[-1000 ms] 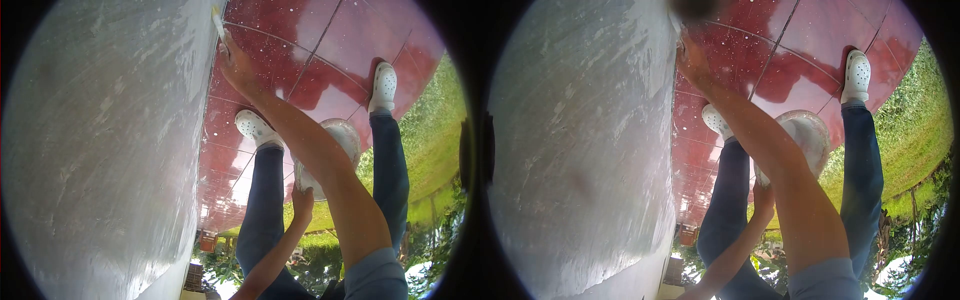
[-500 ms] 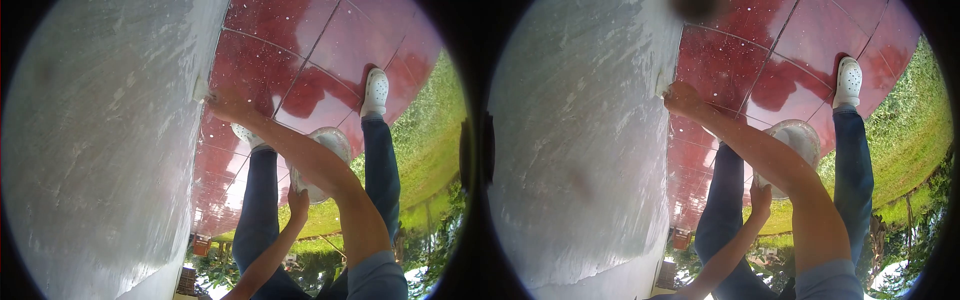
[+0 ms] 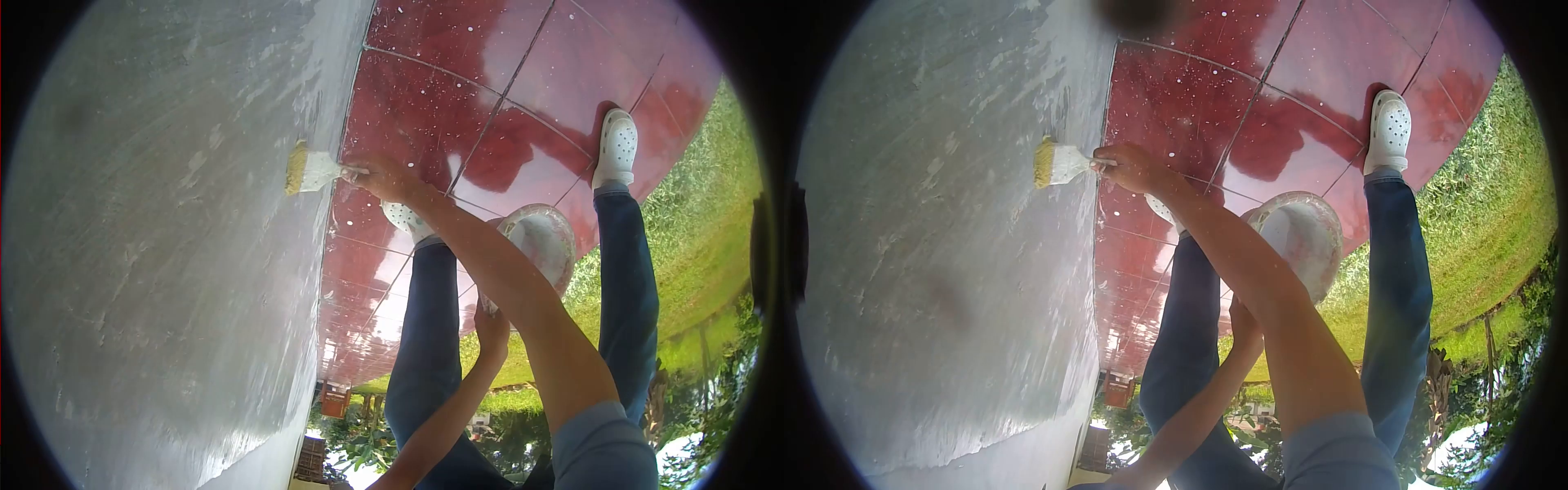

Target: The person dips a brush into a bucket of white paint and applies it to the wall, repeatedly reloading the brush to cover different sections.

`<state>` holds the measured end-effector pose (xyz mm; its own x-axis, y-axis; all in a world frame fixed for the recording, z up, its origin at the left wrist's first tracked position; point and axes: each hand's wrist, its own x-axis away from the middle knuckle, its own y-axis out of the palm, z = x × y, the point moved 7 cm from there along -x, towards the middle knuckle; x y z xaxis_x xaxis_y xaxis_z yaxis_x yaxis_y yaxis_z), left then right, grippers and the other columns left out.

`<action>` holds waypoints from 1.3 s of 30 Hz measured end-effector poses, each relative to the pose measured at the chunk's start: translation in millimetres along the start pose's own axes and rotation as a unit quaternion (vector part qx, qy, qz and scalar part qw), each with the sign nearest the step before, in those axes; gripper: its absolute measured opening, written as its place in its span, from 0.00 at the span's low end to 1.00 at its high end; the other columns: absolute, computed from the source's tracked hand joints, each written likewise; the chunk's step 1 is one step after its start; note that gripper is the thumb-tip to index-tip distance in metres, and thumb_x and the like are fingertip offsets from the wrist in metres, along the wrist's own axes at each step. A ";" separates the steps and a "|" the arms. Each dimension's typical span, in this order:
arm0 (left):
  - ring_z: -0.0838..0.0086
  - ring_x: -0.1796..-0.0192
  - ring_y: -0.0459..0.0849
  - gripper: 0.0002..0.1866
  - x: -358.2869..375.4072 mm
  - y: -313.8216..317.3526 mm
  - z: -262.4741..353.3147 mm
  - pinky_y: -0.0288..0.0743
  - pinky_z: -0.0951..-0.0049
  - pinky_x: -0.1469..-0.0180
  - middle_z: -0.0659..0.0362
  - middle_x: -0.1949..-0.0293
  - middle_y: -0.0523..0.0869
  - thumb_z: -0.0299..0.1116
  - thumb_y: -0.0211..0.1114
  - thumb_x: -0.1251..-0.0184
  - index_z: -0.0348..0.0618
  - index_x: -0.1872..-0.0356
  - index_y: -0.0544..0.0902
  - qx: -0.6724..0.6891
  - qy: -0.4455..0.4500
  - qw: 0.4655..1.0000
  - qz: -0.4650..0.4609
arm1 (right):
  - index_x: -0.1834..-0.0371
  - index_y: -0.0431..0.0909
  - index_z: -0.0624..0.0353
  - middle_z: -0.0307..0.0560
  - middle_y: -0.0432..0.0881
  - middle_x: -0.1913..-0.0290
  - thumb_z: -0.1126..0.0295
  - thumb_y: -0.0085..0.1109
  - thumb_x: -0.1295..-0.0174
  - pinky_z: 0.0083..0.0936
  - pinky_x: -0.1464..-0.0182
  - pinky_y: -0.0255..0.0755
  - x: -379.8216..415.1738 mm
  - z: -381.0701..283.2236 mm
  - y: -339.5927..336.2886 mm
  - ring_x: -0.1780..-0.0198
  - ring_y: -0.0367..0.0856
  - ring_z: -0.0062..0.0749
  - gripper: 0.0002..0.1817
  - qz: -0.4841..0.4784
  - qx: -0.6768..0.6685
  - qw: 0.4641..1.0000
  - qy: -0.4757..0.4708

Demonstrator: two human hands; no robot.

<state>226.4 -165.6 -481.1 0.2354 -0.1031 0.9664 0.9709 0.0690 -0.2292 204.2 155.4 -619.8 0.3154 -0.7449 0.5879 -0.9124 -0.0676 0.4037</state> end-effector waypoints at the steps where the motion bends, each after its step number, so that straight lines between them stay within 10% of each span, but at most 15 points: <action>1: 0.75 0.45 0.81 0.25 -5.2 0.4 -0.3 0.75 0.74 0.46 0.54 0.45 0.82 0.29 0.64 0.30 0.35 0.34 0.71 -0.003 0.005 1.000 -0.003 | 0.43 0.80 0.56 0.55 0.85 0.54 0.54 0.54 0.28 0.36 0.54 0.78 -27.3 64.6 -11.9 0.57 0.86 0.41 0.21 0.039 0.027 0.999 0.020; 5: 0.73 0.44 0.81 0.29 -6.8 -3.5 -10.9 0.75 0.72 0.45 0.52 0.44 0.82 0.29 0.65 0.32 0.35 0.31 0.68 0.067 -0.016 0.998 -0.009 | 0.43 0.81 0.58 0.58 0.86 0.52 0.55 0.51 0.28 0.36 0.52 0.79 -42.0 97.4 -56.4 0.57 0.87 0.47 0.21 0.097 0.304 0.945 0.077; 12: 0.74 0.46 0.80 0.21 -3.5 -4.3 -8.3 0.73 0.73 0.46 0.57 0.48 0.82 0.30 0.65 0.31 0.37 0.39 0.74 -0.007 0.031 0.999 0.014 | 0.63 0.81 0.61 0.57 0.81 0.75 0.56 0.53 0.29 0.44 0.67 0.73 81.7 -101.5 1.2 0.72 0.83 0.51 0.17 0.050 0.127 0.989 -0.062; 18: 0.72 0.42 0.80 0.22 -5.7 -6.6 -12.8 0.72 0.72 0.41 0.56 0.45 0.82 0.29 0.63 0.30 0.34 0.37 0.74 -0.011 -0.010 1.000 -0.011 | 0.64 0.80 0.56 0.52 0.76 0.82 0.51 0.57 0.30 0.37 0.72 0.70 63.9 -127.9 14.7 0.80 0.77 0.44 0.18 0.007 0.051 0.968 -0.246; 25: 0.69 0.42 0.79 0.31 -9.4 -8.6 -15.6 0.71 0.72 0.40 0.50 0.43 0.80 0.22 0.58 0.39 0.33 0.31 0.68 -0.001 0.013 1.000 -0.007 | 0.51 0.85 0.56 0.56 0.88 0.58 0.49 0.52 0.30 0.42 0.52 0.77 -53.5 46.3 -63.7 0.60 0.86 0.50 0.22 0.102 0.101 0.989 -0.038; 27: 0.68 0.44 0.79 0.34 -8.5 -4.4 -14.6 0.70 0.73 0.41 0.50 0.45 0.81 0.18 0.53 0.46 0.33 0.32 0.68 -0.034 -0.001 0.999 0.007 | 0.55 0.85 0.59 0.59 0.87 0.58 0.49 0.49 0.29 0.47 0.51 0.76 -55.4 59.8 -91.4 0.58 0.86 0.55 0.25 0.120 0.350 0.928 0.037; 32: 0.74 0.51 0.79 0.26 -2.6 -4.3 -1.6 0.74 0.73 0.49 0.57 0.51 0.81 0.27 0.63 0.33 0.35 0.35 0.70 -0.102 0.008 0.994 0.030 | 0.62 0.85 0.63 0.59 0.84 0.70 0.51 0.49 0.29 0.47 0.57 0.77 5.4 -62.9 -44.8 0.64 0.85 0.54 0.25 0.043 0.270 0.962 0.026; 39: 0.76 0.50 0.79 0.21 -6.8 -14.5 -44.8 0.73 0.75 0.50 0.58 0.51 0.81 0.33 0.62 0.27 0.36 0.38 0.72 0.053 0.057 0.996 -0.044 | 0.61 0.82 0.55 0.51 0.80 0.77 0.53 0.60 0.32 0.36 0.72 0.70 126.1 -181.8 29.0 0.75 0.80 0.46 0.15 -0.111 0.116 0.940 -0.302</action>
<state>212.6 -210.4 -489.6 0.1581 -0.2241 0.9617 0.9795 0.1586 -0.1241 264.9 180.2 -406.5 0.3634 -0.9313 -0.0258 -0.8958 -0.3569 0.2650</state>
